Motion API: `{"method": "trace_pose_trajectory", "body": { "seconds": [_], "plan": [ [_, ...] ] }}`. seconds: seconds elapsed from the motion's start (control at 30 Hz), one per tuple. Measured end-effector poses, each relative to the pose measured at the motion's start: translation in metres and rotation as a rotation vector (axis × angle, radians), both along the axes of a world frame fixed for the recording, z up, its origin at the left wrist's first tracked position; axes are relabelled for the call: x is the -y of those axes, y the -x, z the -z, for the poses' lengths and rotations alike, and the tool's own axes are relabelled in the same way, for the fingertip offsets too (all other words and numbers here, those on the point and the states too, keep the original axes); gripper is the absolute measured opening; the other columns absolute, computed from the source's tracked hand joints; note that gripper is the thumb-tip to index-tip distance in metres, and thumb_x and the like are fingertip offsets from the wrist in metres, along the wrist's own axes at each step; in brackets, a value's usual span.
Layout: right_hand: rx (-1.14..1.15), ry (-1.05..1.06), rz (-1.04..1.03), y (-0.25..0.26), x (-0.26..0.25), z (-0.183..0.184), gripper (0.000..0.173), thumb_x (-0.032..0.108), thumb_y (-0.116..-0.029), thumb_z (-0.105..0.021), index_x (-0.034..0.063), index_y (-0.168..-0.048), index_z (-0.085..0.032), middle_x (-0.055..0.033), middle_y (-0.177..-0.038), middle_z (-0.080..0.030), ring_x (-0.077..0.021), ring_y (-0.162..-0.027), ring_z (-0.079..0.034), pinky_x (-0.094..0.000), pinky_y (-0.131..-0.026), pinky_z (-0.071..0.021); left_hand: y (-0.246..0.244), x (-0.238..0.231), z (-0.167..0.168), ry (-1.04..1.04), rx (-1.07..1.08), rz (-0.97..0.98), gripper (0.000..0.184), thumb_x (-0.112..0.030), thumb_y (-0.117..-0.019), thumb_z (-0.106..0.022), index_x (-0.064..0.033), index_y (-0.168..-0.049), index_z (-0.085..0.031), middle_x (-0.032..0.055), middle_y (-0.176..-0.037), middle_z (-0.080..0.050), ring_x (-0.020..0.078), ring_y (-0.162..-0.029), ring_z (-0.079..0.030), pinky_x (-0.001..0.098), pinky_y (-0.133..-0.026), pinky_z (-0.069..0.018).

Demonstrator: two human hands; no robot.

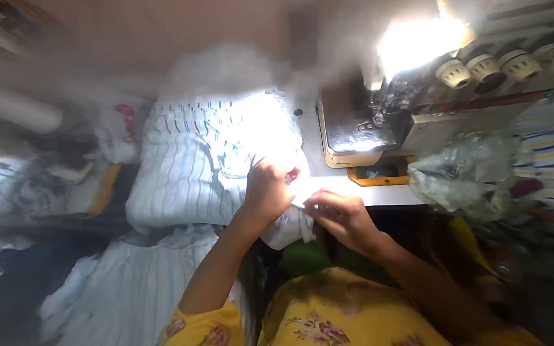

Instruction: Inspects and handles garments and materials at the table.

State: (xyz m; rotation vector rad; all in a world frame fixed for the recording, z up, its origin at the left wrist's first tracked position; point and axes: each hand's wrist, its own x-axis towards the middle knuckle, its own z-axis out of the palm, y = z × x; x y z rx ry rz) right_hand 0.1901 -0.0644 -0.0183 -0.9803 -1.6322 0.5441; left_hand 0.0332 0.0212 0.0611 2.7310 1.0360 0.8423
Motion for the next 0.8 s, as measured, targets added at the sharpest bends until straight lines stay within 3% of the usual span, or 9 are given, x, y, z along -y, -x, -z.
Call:
{"method": "trace_pose_trajectory", "body": {
  "seconds": [0.1, 0.23, 0.43, 0.5, 0.6, 0.73, 0.8],
  "plan": [
    [-0.046, -0.110, 0.154, 0.011, -0.020, 0.003, 0.014, 0.008, -0.0924, -0.067, -0.0021, -0.095, -0.076, -0.0112, -0.090, -0.071, -0.0032, -0.072, -0.059, -0.0127, -0.066, -0.0471, 0.012, 0.009, 0.000, -0.058, -0.003, -0.009, 0.010, -0.016, -0.0802, -0.072, -0.0078, -0.074, -0.073, 0.0064, -0.074, -0.068, 0.0219, -0.074, -0.063, 0.0436, -0.079, -0.0416],
    [-0.080, -0.181, 0.245, 0.026, -0.026, 0.005, 0.013, 0.007, -0.0912, -0.067, -0.0028, -0.093, -0.076, -0.0110, -0.089, -0.072, -0.0023, -0.070, -0.059, -0.0113, -0.063, -0.0462, 0.024, 0.012, -0.002, -0.075, -0.025, -0.009, 0.013, -0.018, -0.0851, -0.068, -0.0083, -0.082, -0.076, 0.0053, -0.076, -0.067, 0.0225, -0.082, -0.063, 0.0445, -0.088, -0.0410],
    [-0.075, -0.270, 0.345, 0.032, -0.027, 0.003, 0.010, 0.004, -0.0872, -0.069, -0.0052, -0.087, -0.072, -0.0103, -0.074, -0.067, -0.0028, -0.063, -0.057, -0.0110, -0.062, -0.0467, 0.027, 0.016, -0.004, -0.083, -0.024, 0.010, 0.014, -0.018, -0.0858, -0.066, -0.0088, -0.083, -0.076, 0.0051, -0.077, -0.066, 0.0237, -0.084, -0.061, 0.0442, -0.087, -0.0404],
    [-0.079, -0.259, 0.363, 0.032, -0.026, 0.002, 0.012, 0.005, -0.0885, -0.069, -0.0062, -0.092, -0.070, -0.0089, -0.069, -0.064, -0.0028, -0.060, -0.057, -0.0114, -0.061, -0.0484, 0.026, 0.017, -0.004, -0.071, -0.012, 0.025, 0.014, -0.018, -0.0859, -0.066, -0.0094, -0.083, -0.077, 0.0044, -0.077, -0.066, 0.0233, -0.084, -0.060, 0.0431, -0.086, -0.0396],
    [-0.046, -0.285, 0.359, 0.028, -0.025, -0.002, 0.011, 0.003, -0.0888, -0.067, -0.0049, -0.093, -0.075, -0.0108, -0.077, -0.070, -0.0043, -0.067, -0.062, -0.0125, -0.066, -0.0500, 0.029, 0.019, -0.002, -0.005, 0.062, 0.049, 0.015, -0.018, -0.0868, -0.065, -0.0097, -0.087, -0.078, 0.0020, -0.080, -0.067, 0.0194, -0.086, -0.059, 0.0405, -0.087, -0.0387],
    [-0.065, -0.297, 0.334, 0.020, -0.024, -0.004, 0.011, 0.003, -0.0902, -0.066, -0.0045, -0.091, -0.073, -0.0108, -0.083, -0.070, -0.0024, -0.074, -0.063, -0.0111, -0.070, -0.0508, 0.042, 0.032, 0.001, -0.013, 0.350, -0.011, 0.015, -0.020, -0.0893, -0.069, -0.0091, -0.097, -0.076, 0.0030, -0.100, -0.070, 0.0148, -0.110, -0.060, 0.0325, -0.099, -0.0440],
    [-0.095, -0.283, 0.315, 0.019, -0.023, -0.002, 0.011, 0.003, -0.0910, -0.065, -0.0052, -0.092, -0.072, -0.0103, -0.084, -0.069, -0.0015, -0.075, -0.063, -0.0109, -0.070, -0.0509, 0.049, 0.038, 0.009, -0.026, 0.420, -0.051, 0.013, -0.029, -0.0920, -0.067, -0.0180, -0.097, -0.072, -0.0048, -0.106, -0.062, 0.0078, -0.119, -0.052, 0.0259, -0.105, -0.0405]
  ]
}}
